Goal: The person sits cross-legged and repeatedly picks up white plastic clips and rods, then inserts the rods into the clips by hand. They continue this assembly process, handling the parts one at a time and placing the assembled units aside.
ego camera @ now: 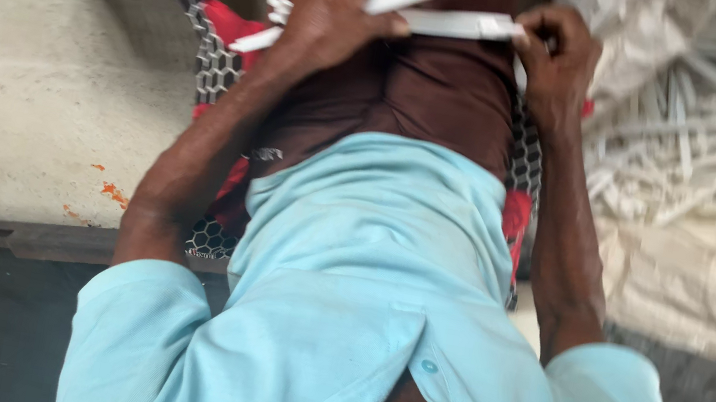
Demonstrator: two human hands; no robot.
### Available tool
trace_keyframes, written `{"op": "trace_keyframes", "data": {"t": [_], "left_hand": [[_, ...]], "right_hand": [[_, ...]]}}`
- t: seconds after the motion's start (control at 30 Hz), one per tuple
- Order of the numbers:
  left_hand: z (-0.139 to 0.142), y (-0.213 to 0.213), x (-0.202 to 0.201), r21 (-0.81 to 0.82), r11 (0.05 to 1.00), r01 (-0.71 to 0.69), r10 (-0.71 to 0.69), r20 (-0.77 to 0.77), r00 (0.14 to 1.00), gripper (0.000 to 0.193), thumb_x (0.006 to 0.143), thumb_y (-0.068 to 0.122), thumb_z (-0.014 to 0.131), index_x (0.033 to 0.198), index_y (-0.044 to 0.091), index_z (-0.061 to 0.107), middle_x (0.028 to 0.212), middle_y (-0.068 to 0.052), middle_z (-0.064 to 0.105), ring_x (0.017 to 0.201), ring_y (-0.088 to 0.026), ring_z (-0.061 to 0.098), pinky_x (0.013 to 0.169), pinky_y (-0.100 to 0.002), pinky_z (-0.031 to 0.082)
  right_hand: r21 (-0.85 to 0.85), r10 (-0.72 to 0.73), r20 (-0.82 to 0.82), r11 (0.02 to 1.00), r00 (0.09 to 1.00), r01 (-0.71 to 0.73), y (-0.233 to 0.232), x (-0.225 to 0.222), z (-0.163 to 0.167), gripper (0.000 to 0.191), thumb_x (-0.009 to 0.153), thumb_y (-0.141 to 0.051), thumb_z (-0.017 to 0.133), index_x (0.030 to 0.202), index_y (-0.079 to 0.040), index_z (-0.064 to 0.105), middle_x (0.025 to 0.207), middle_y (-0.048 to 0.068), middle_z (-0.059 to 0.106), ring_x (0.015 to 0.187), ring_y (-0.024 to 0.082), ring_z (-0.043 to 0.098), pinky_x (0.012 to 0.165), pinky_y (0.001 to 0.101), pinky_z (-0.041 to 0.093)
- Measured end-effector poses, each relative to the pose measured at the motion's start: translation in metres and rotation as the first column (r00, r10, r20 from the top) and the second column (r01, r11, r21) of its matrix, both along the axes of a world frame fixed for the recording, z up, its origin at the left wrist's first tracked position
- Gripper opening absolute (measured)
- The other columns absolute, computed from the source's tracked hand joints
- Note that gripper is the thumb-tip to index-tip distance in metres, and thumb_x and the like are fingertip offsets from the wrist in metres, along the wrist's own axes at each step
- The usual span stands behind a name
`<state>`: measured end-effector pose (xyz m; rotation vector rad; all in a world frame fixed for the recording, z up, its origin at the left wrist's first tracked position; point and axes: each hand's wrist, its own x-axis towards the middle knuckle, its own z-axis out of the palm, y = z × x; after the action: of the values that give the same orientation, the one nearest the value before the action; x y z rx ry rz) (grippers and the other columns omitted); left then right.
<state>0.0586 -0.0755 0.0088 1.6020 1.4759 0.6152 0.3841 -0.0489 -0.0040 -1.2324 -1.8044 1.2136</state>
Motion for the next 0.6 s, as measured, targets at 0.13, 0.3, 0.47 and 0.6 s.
{"op": "trace_keyframes", "data": {"t": [0.13, 0.3, 0.47, 0.6], "left_hand": [[-0.01, -0.001, -0.004, -0.001, 1.0, -0.03, 0.03, -0.075, 0.997, 0.049, 0.078, 0.043, 0.09, 0.084, 0.005, 0.061, 0.081, -0.014, 0.065, 0.076, -0.034, 0.065, 0.07, -0.047, 0.048], [-0.018, -0.005, -0.009, 0.114, 0.993, -0.042, 0.048, -0.052, 0.998, 0.047, 0.08, 0.051, 0.085, 0.091, 0.01, 0.065, 0.087, -0.013, 0.067, 0.087, -0.035, 0.067, 0.078, -0.047, 0.052], [-0.008, -0.01, -0.022, 0.086, 0.993, -0.078, 0.076, 0.022, 0.997, 0.045, 0.074, 0.047, 0.082, 0.1, 0.012, 0.071, 0.098, -0.011, 0.073, 0.097, -0.036, 0.069, 0.08, -0.048, 0.051], [0.002, -0.016, -0.027, -0.167, 0.985, -0.036, 0.036, -0.002, 0.999, 0.046, 0.078, 0.047, 0.079, 0.107, 0.012, 0.074, 0.094, -0.01, 0.076, 0.1, -0.029, 0.073, 0.085, -0.044, 0.053]], "right_hand": [[0.131, 0.103, 0.204, 0.983, 0.974, -0.131, -0.001, -0.004, -0.011, 0.008, 0.113, -0.004, 0.055, 0.108, 0.001, 0.058, 0.097, 0.013, 0.058, 0.083, 0.025, 0.057, 0.077, 0.0366, 0.047], [-0.048, -0.044, 0.15, 0.997, 0.988, 0.052, 0.006, -0.016, -0.033, 0.031, 0.115, -0.017, 0.052, 0.089, -0.001, 0.052, 0.076, 0.006, 0.045, 0.071, 0.016, 0.039, 0.063, 0.0343, 0.035], [0.215, -0.012, 0.092, 0.977, 0.996, -0.008, 0.004, -0.028, -0.031, 0.027, 0.111, -0.02, 0.046, 0.102, 0.0, 0.06, 0.086, 0.003, 0.054, 0.07, 0.011, 0.049, 0.062, 0.0286, 0.039], [0.214, 0.059, 0.126, 0.973, 0.99, -0.085, -0.007, -0.032, -0.015, 0.023, 0.116, -0.016, 0.05, 0.101, 0.002, 0.051, 0.087, 0.005, 0.049, 0.079, 0.014, 0.045, 0.072, 0.0317, 0.039]]}}
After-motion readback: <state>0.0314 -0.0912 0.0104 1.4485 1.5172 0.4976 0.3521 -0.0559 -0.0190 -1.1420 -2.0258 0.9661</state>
